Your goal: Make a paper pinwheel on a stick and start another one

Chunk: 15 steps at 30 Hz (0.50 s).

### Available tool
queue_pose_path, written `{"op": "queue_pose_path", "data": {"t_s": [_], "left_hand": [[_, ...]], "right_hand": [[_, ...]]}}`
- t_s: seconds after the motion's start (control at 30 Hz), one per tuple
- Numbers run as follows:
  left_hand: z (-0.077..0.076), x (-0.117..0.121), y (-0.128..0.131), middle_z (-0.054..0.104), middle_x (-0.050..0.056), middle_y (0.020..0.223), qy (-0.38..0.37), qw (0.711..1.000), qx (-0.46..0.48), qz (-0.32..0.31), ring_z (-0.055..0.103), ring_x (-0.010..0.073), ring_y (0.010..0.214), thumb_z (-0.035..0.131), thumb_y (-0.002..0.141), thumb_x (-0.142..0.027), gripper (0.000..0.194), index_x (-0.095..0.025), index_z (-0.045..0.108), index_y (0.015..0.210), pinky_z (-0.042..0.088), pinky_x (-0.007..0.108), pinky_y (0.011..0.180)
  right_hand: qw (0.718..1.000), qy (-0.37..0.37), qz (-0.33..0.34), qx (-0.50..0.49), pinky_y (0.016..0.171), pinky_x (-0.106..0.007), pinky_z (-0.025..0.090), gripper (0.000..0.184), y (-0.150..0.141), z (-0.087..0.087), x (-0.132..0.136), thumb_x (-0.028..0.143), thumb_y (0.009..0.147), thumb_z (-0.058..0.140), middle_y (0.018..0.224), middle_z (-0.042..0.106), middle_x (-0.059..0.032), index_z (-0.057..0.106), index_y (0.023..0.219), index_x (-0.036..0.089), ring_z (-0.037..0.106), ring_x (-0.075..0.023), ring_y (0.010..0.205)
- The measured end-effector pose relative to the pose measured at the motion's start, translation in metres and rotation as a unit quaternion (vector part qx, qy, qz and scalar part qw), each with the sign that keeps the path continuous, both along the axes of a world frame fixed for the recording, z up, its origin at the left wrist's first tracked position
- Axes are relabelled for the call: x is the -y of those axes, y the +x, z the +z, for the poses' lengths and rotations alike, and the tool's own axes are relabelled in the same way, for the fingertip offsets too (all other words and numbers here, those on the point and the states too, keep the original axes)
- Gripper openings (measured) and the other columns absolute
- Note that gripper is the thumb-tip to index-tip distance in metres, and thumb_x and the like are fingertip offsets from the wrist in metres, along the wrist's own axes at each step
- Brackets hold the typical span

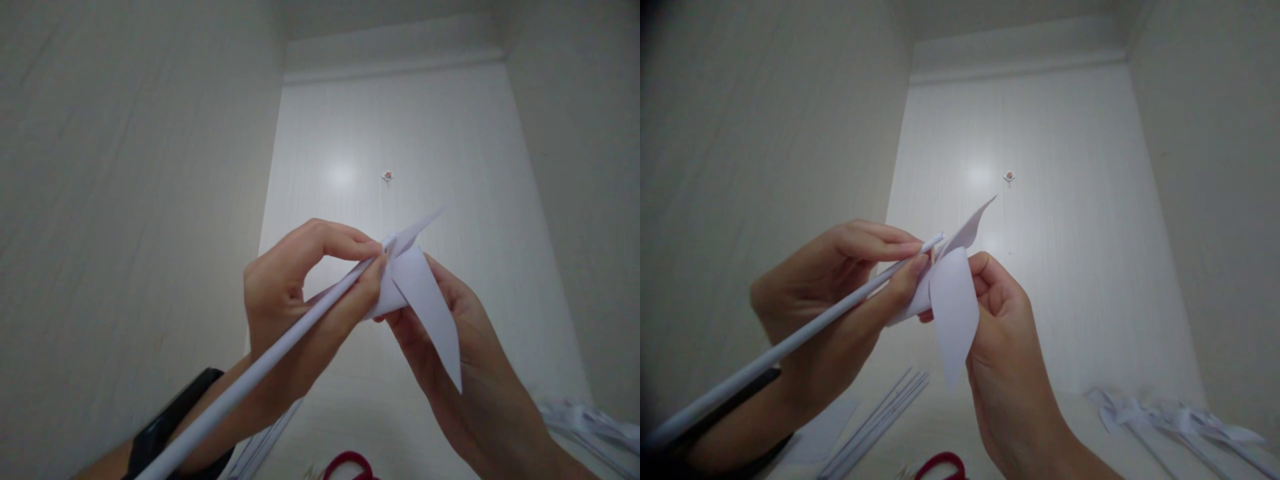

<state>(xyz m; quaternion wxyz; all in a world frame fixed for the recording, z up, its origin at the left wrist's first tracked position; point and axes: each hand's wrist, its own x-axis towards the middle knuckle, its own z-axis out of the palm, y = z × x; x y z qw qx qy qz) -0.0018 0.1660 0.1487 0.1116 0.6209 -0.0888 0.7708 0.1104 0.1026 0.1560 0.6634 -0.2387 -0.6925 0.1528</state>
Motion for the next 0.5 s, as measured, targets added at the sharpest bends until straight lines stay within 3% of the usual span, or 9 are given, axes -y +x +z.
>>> {"op": "queue_pose_path", "data": {"t_s": [0.13,0.5], "left_hand": [[0.0005,-0.0013,0.0011,0.068,-0.005,0.087,0.006,1.000,-0.007,-0.022,0.065,0.0176,0.085,0.073,0.073,-0.019,0.017,-0.031,0.066,0.082,0.055,0.037,0.080],[0.0070,0.0027,-0.0022,0.068,-0.004,0.083,-0.010,0.998,-0.051,-0.047,0.065,0.0144,0.077,0.075,0.072,-0.016,0.014,-0.026,0.066,0.077,0.053,0.030,0.070]], "right_hand": [[1.000,0.011,-0.014,0.004,0.057,-0.011,0.048,0.014,0.0005,0.0007,0.0002,0.021,0.079,0.068,0.072,0.059,-0.0005,0.056,0.072,0.019,0.051,-0.0076,0.063],[0.997,0.044,-0.062,0.011,0.058,-0.010,0.050,0.010,0.0089,0.0038,-0.0019,0.021,0.077,0.072,0.079,0.062,0.0015,0.062,0.078,0.021,0.056,-0.0064,0.066]]}}
